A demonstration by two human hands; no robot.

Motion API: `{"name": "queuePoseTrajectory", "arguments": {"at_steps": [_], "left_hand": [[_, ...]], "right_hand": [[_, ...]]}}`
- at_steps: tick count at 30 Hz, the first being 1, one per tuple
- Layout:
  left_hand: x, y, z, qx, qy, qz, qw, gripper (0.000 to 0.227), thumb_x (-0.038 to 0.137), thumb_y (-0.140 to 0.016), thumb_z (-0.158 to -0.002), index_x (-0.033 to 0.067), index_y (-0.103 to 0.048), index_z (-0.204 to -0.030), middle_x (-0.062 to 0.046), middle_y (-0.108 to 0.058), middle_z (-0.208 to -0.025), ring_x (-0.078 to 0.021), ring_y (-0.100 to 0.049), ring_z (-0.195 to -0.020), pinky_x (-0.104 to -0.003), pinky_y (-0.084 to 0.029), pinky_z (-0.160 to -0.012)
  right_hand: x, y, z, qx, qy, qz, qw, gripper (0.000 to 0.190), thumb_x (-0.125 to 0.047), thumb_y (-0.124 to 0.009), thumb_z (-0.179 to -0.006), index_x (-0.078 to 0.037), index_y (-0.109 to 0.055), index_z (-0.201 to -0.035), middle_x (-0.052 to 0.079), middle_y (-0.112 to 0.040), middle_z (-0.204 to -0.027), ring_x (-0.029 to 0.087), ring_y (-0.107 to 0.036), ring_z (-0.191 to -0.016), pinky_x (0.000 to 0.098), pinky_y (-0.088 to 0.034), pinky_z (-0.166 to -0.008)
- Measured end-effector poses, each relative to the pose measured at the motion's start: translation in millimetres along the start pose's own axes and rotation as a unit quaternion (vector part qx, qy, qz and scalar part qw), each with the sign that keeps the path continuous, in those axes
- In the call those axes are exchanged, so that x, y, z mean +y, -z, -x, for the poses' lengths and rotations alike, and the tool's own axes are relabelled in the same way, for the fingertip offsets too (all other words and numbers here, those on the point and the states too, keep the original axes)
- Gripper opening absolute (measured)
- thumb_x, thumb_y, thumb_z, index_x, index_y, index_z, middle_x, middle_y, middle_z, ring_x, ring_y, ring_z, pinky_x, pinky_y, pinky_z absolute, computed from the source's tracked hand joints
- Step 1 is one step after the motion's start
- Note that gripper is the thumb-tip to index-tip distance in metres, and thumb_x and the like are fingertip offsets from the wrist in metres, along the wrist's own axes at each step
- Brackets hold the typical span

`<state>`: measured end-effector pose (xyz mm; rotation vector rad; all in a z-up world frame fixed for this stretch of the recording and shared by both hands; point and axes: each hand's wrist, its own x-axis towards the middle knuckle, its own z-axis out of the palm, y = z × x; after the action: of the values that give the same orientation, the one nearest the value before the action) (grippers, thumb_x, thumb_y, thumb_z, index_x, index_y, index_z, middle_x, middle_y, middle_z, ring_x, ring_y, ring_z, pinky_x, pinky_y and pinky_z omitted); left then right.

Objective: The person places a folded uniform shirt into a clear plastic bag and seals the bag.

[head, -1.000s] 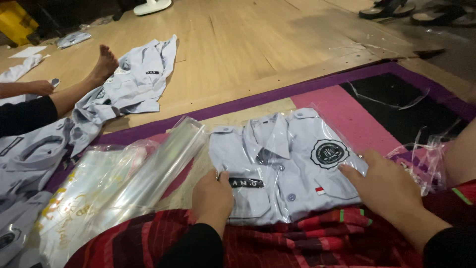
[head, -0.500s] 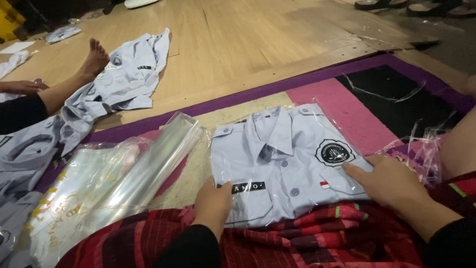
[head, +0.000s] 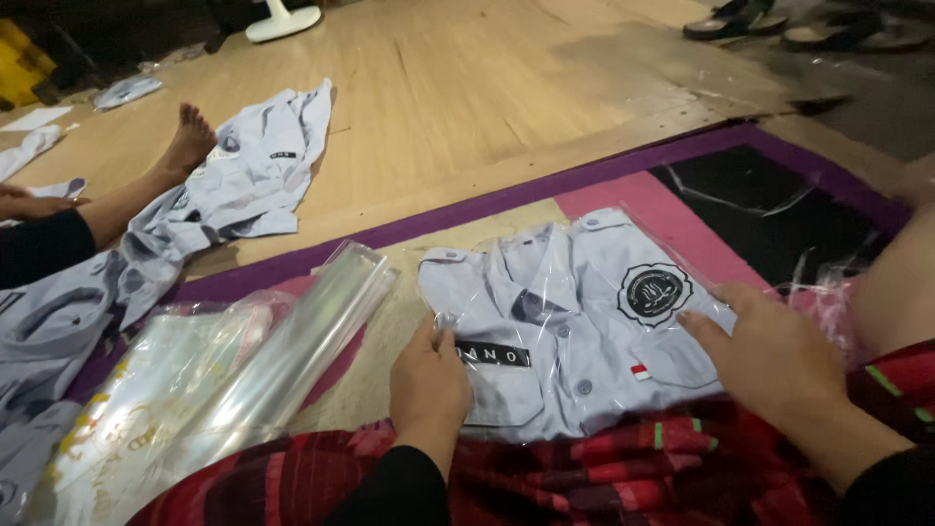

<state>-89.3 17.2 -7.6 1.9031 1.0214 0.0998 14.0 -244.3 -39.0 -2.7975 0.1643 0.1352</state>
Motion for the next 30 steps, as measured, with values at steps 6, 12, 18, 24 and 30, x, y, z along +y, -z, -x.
{"name": "queuePoseTrajectory", "arguments": {"at_steps": [6, 12, 18, 24, 30], "left_hand": [[22, -16, 7, 0.011, -0.116, -0.015, 0.993, 0.043, 0.027, -0.042, -0.103, 0.0368, -0.063, -0.139, 0.005, -0.077, -0.101, -0.0188, -0.069, -0.09, -0.038, -0.054, -0.078], [65, -69, 6, -0.024, -0.271, 0.077, 0.959, 0.048, 0.029, -0.048, -0.096, 0.0226, -0.063, -0.141, 0.003, -0.068, -0.141, -0.0185, -0.062, -0.132, -0.032, -0.047, -0.109], [108, -148, 45, -0.105, -0.324, 0.062, 0.938, 0.049, 0.036, -0.049, -0.097, 0.0265, -0.061, -0.143, 0.004, -0.076, -0.127, -0.021, -0.073, -0.107, -0.039, -0.057, -0.09], [165, -209, 104, -0.194, -0.402, 0.092, 0.89, 0.047, 0.034, -0.049, -0.096, 0.0242, -0.064, -0.14, 0.005, -0.072, -0.136, -0.0194, -0.068, -0.123, -0.036, -0.057, -0.094], [238, -242, 189, -0.294, -0.493, 0.109, 0.812, 0.082, 0.031, -0.055, -0.098, 0.0145, -0.009, -0.164, -0.01, -0.011, -0.173, -0.0267, -0.011, -0.159, -0.045, -0.019, -0.123]], "right_hand": [[15, 46, 22, 0.065, -0.052, -0.025, 0.996, 0.052, -0.062, -0.054, -0.091, -0.034, -0.062, -0.135, 0.014, -0.071, -0.132, 0.046, -0.067, -0.121, 0.0589, -0.052, -0.098], [97, 78, 25, 0.27, -0.004, -0.052, 0.961, 0.049, -0.049, -0.069, -0.09, -0.021, -0.072, -0.131, 0.014, -0.076, -0.121, 0.041, -0.07, -0.11, 0.0505, -0.052, -0.093], [190, 105, 54, 0.412, 0.067, -0.166, 0.893, 0.032, -0.014, -0.075, -0.099, 0.007, -0.073, -0.122, 0.022, -0.072, -0.11, 0.033, -0.067, -0.097, 0.0408, -0.049, -0.092], [269, 139, 84, 0.502, 0.011, -0.144, 0.853, 0.033, -0.013, -0.078, -0.099, 0.009, -0.071, -0.123, 0.024, -0.07, -0.108, 0.032, -0.064, -0.09, 0.0398, -0.048, -0.084], [401, 159, 99, 0.551, -0.07, -0.25, 0.793, 0.043, -0.022, -0.073, -0.114, -0.012, -0.052, -0.15, 0.017, -0.062, -0.124, 0.027, -0.06, -0.105, 0.0403, -0.049, -0.088]]}}
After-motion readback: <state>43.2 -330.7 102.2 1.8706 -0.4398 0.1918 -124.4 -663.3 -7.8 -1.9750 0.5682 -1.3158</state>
